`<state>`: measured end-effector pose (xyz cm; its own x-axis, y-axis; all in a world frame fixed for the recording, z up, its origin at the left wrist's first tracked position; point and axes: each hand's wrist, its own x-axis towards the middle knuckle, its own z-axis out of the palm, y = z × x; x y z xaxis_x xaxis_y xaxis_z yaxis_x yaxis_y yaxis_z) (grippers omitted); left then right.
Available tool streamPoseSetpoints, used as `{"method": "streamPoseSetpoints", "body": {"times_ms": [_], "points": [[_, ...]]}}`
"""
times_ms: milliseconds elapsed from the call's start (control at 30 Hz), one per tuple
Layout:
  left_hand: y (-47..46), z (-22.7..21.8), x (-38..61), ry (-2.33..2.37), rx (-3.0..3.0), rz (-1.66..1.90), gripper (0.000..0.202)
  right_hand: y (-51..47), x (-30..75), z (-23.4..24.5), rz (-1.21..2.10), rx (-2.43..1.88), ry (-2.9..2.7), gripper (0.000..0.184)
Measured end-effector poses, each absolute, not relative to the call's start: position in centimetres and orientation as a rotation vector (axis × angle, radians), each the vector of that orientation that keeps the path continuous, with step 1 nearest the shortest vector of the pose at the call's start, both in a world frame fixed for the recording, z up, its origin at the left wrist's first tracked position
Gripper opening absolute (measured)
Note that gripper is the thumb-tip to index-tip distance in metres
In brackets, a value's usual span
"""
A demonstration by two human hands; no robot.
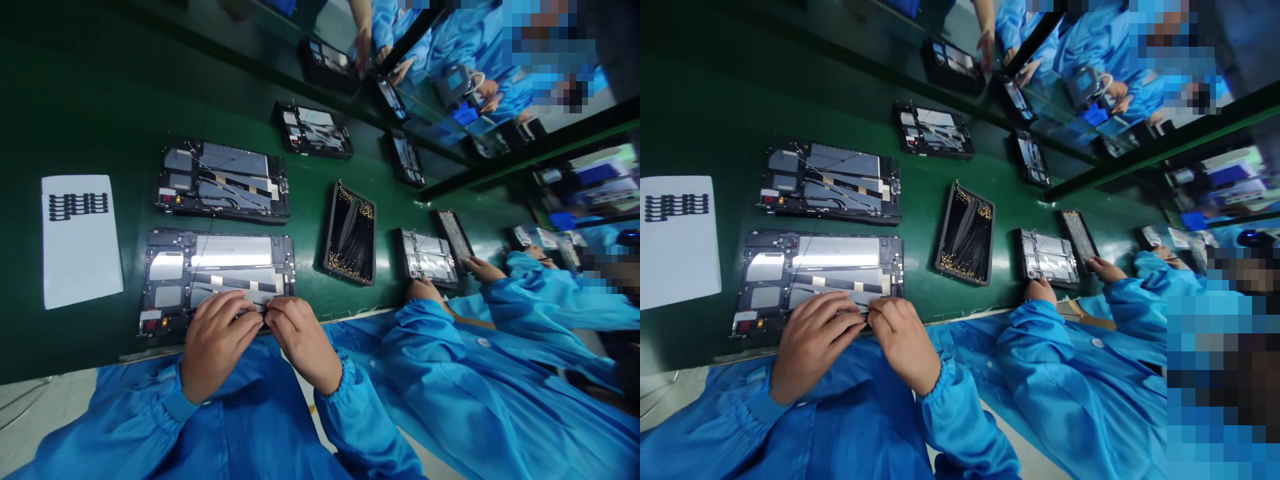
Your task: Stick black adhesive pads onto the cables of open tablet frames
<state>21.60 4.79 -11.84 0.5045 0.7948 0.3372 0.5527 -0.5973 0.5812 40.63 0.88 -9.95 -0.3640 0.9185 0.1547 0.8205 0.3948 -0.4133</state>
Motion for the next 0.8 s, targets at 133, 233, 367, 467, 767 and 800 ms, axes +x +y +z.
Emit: {"method": "streamPoseSetpoints", "body": {"times_ms": [133, 233, 367, 467, 767, 800], "points": [[4.7, -11.8, 21.7, 1.117, 2.364, 0.832, 0.011, 1.0, 40.6, -9.9, 0.366, -1.524, -2.335, 0.015], [4.8, -11.8, 21.7, 1.117, 2.369, 0.838, 0.013, 1.0, 41.0, -9.9, 0.439, -1.462, -2.267, 0.014], [4.9, -11.5, 21.9, 1.124, 2.36, 0.836, 0.015, 0.8, 41.8, -10.4, 0.49, -1.403, -2.071, 0.01], [5.0, -11.3, 22.1, 1.138, 2.363, 0.819, 0.013, 0.6, 41.9, -10.7, 0.454, -1.424, -2.02, 0.01], [4.9, -11.4, 22.3, 1.17, 2.371, 0.814, 0.011, 0.7, 41.5, -10.8, 0.433, -1.457, -2.033, 0.006], [4.9, -11.5, 22.3, 1.167, 2.371, 0.811, 0.011, 0.6, 41.5, -10.8, 0.438, -1.453, -2.032, 0.007]]}}
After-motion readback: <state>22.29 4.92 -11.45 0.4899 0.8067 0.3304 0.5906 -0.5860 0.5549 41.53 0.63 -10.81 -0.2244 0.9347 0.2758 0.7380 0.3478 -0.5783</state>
